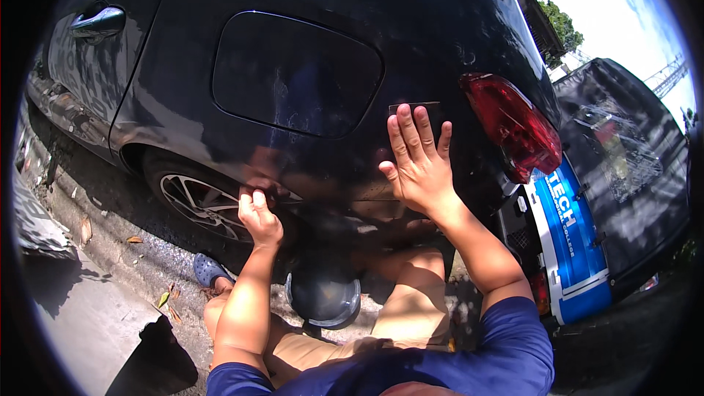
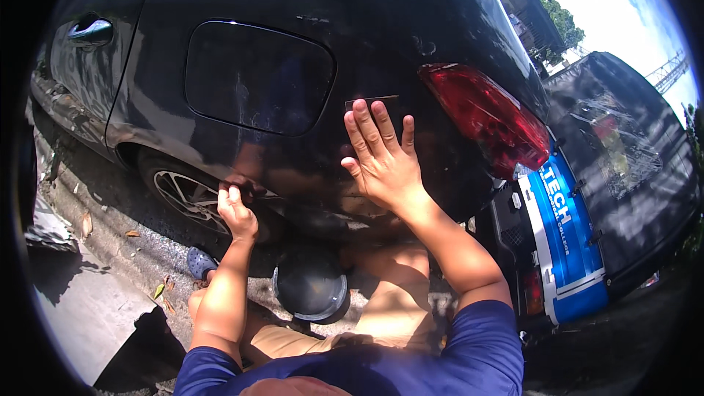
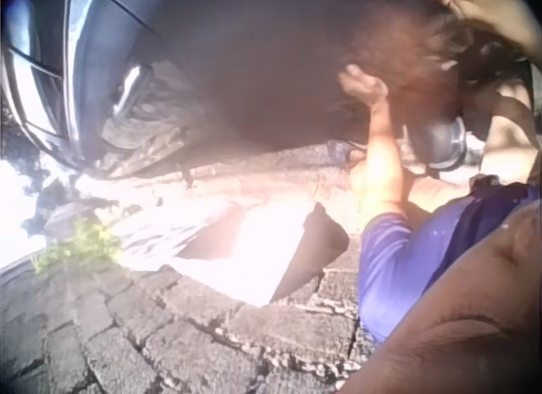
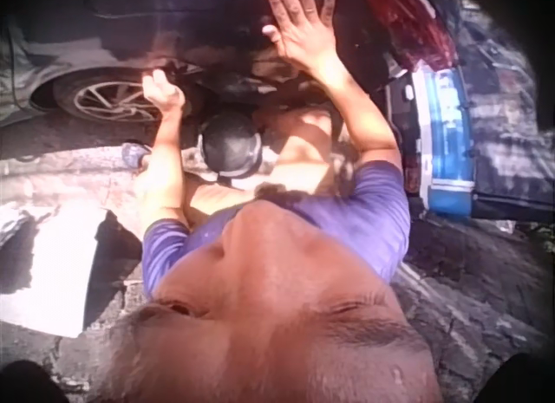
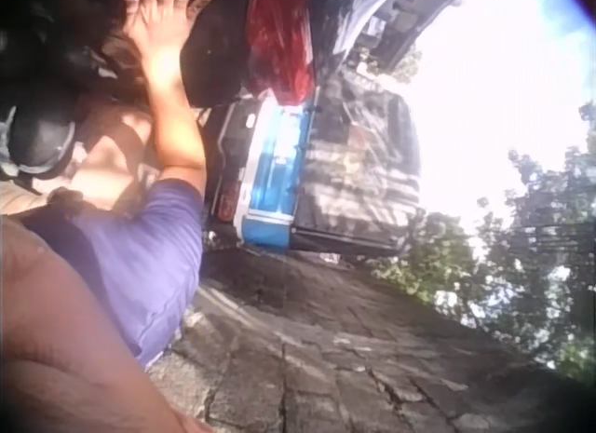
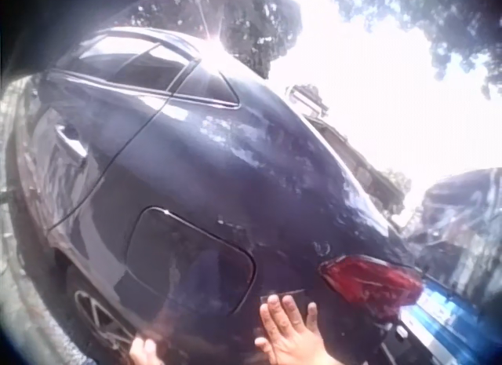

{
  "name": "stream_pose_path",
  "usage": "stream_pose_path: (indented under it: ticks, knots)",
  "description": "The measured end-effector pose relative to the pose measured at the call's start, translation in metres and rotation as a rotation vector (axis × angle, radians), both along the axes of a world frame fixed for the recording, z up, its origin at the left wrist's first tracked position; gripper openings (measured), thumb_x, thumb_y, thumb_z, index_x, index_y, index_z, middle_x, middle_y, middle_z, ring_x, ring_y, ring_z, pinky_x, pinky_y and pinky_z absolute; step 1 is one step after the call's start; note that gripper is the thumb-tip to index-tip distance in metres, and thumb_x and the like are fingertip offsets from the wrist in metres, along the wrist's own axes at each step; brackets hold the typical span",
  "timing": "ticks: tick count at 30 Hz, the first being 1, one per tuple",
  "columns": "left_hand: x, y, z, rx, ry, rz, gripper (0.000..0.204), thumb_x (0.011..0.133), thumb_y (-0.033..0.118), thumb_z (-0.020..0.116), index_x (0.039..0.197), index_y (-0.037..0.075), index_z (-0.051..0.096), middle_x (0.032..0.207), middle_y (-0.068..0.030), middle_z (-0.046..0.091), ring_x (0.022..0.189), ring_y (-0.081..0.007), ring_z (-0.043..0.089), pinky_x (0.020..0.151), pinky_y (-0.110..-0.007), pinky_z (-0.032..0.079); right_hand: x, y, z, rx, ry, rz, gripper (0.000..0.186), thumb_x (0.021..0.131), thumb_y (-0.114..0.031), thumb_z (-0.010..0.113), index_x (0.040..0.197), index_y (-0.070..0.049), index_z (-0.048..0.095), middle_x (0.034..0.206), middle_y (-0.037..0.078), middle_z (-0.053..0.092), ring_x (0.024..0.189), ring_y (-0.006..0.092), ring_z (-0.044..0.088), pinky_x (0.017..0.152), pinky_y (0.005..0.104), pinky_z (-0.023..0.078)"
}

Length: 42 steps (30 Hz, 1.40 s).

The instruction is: Wet sanding the rear bumper of a black car to prepare it for further detailing or painting.

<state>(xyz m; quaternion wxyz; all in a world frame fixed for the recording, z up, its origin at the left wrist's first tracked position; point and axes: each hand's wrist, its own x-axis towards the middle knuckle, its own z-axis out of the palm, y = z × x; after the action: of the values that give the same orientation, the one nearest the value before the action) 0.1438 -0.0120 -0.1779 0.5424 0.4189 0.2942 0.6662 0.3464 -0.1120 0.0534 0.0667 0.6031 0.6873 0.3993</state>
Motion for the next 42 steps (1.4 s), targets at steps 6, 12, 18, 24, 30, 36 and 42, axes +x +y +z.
stream_pose_path:
  ticks: [6, 12, 18, 24, 30, 36, 42]
  knots:
    - [-0.012, 0.006, -0.009, 0.084, 0.047, -0.042, 0.026, 0.104, 0.022, 0.047, 0.101, 0.000, 0.060, 0.086, -0.0089, 0.067, 0.071, -0.0159, 0.062, 0.065, -0.028, 0.047, -0.035, 0.046, 0.057, -0.007, 0.018, -0.007, 0.065, 0.107, -0.046, 0.033, 0.163, -0.012, 0.026, 0.171, 0.006, 0.017, 0.159, 0.0310, 0.003, 0.122, 0.0610, -0.013]
    - [-0.012, 0.011, -0.020, 0.159, 0.240, 0.033, 0.029, 0.104, 0.022, 0.047, 0.105, -0.001, 0.064, 0.091, -0.0099, 0.068, 0.076, -0.0208, 0.061, 0.068, -0.033, 0.048, -0.020, 0.030, 0.035, 0.021, 0.026, -0.037, 0.063, 0.109, -0.045, 0.029, 0.163, -0.014, 0.025, 0.171, 0.005, 0.019, 0.160, 0.0288, 0.004, 0.120, 0.0625, -0.015]
    - [-0.015, 0.001, -0.006, 0.024, 0.110, -0.023, 0.026, 0.107, 0.022, 0.045, 0.106, 0.000, 0.059, 0.093, -0.0093, 0.067, 0.079, -0.0166, 0.063, 0.074, -0.029, 0.050, -0.022, 0.008, 0.005, 0.008, 0.173, -0.007, 0.063, 0.108, -0.046, 0.029, 0.164, -0.017, 0.024, 0.172, 0.002, 0.015, 0.160, 0.0267, 0.003, 0.117, 0.0672, -0.017]
    - [-0.010, 0.002, 0.001, 0.051, 0.056, -0.090, 0.031, 0.108, 0.026, 0.042, 0.107, 0.002, 0.061, 0.091, -0.0084, 0.067, 0.078, -0.0140, 0.061, 0.071, -0.027, 0.047, -0.040, 0.047, 0.047, 0.010, 0.131, -0.085, 0.065, 0.108, -0.048, 0.029, 0.164, -0.017, 0.022, 0.173, 0.001, 0.014, 0.160, 0.0268, 0.003, 0.118, 0.0676, -0.014]
    - [-0.021, 0.007, -0.013, 0.127, 0.186, -0.016, 0.035, 0.106, 0.027, 0.045, 0.110, -0.003, 0.062, 0.096, -0.0110, 0.066, 0.075, -0.0186, 0.058, 0.069, -0.030, 0.046, -0.018, 0.027, 0.020, -0.003, 0.014, -0.041, 0.063, 0.108, -0.047, 0.029, 0.164, -0.019, 0.025, 0.172, 0.000, 0.015, 0.160, 0.0257, 0.005, 0.118, 0.0690, -0.015]
    - [-0.038, 0.002, -0.008, 0.056, 0.299, -0.110, 0.030, 0.103, 0.023, 0.050, 0.110, -0.004, 0.063, 0.099, -0.0135, 0.066, 0.085, -0.0231, 0.064, 0.078, -0.034, 0.051, 0.011, -0.010, 0.002, 0.041, 0.110, 0.080, 0.067, 0.106, -0.043, 0.038, 0.162, -0.009, 0.025, 0.171, 0.010, 0.016, 0.159, 0.0264, 0.010, 0.118, 0.0682, -0.013]
    - [-0.032, 0.009, -0.003, 0.125, 0.339, -0.023, 0.023, 0.101, 0.016, 0.051, 0.110, -0.002, 0.063, 0.100, -0.0120, 0.067, 0.091, -0.0255, 0.063, 0.083, -0.035, 0.050, -0.035, 0.044, 0.066, -0.054, 0.027, -0.043, 0.065, 0.106, -0.044, 0.036, 0.162, -0.012, 0.028, 0.171, 0.006, 0.020, 0.159, 0.0249, 0.011, 0.119, 0.0657, -0.015]
